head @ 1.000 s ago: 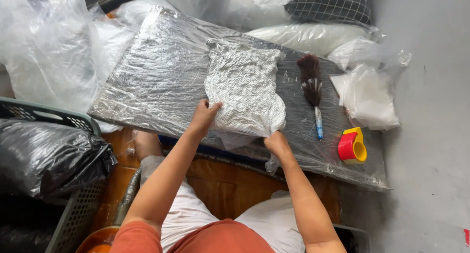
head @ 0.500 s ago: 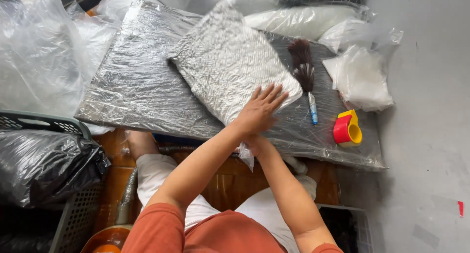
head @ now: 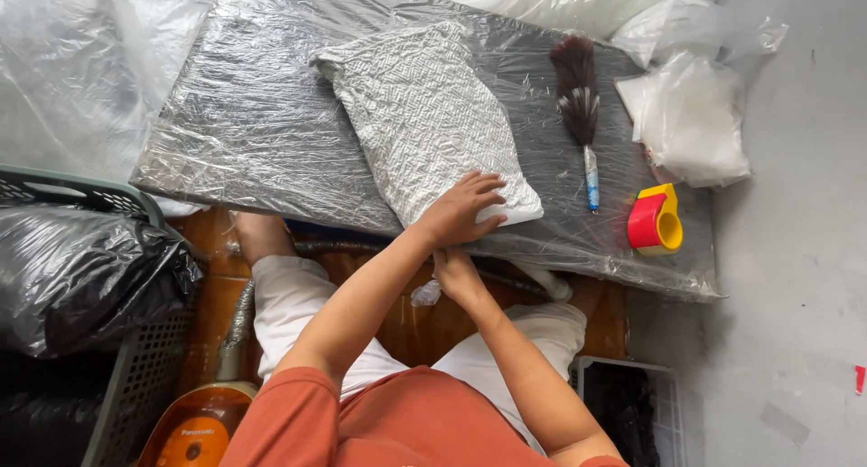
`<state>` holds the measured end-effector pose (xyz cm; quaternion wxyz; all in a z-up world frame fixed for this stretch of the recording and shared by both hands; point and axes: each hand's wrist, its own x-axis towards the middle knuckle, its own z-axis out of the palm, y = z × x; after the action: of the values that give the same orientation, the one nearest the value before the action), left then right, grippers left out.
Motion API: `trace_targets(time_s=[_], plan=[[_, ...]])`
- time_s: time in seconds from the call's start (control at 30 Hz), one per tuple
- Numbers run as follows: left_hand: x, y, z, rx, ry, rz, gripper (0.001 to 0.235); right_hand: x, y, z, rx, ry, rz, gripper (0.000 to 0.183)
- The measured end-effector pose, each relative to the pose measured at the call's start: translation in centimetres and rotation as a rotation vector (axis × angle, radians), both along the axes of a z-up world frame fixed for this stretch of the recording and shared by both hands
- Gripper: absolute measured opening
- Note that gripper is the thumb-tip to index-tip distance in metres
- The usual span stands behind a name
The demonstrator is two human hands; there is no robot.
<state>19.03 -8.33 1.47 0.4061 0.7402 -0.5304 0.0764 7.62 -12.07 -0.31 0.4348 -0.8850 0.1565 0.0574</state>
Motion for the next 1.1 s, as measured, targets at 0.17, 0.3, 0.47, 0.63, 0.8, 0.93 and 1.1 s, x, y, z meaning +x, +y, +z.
trace_targets(time_s=[0.17,0.3,0.47,0.63,0.8,0.93,1.1], plan=[[-1.4,6.3,-0.4,-0.207,0.074,0.655,0.039,-0.5,-2.8,-7.1,-0.288,-0.129,0.078,0.028],[0.8,9.5,-4.6,-0.154,0.792,0.95,0.072,-0.5,-1.4,-2.6,-0.527,-0.142,0.055,0.036],[5.4,8.3,-6.7,-0.084,1.074,0.909,0.095,-2.2,-1.9,-4.6,-0.53,0.019,0.014,0.036],[5.5,6.1,-1.7,-0.177,1.052,0.871,0.079,-2.0,-3.9,-4.3,-0.697,0.033,0.041,0.03],[7.4,4.3,8.8,-0.465,0.482,0.681,0.034,0.5,-1.6,4.0,-0.53,-0.082,0.104,0.034],[5.2,2.5,20.9,-0.31,0.199,0.378,0.024,1.1,-0.9,14.6,-0.065,0.024,0.202,0.044],[3.7,2.3,18.1,0.298,-0.098,0.325,0.076,2.2,-6.6,6.5,0.998,-0.095,-0.141,0.027]])
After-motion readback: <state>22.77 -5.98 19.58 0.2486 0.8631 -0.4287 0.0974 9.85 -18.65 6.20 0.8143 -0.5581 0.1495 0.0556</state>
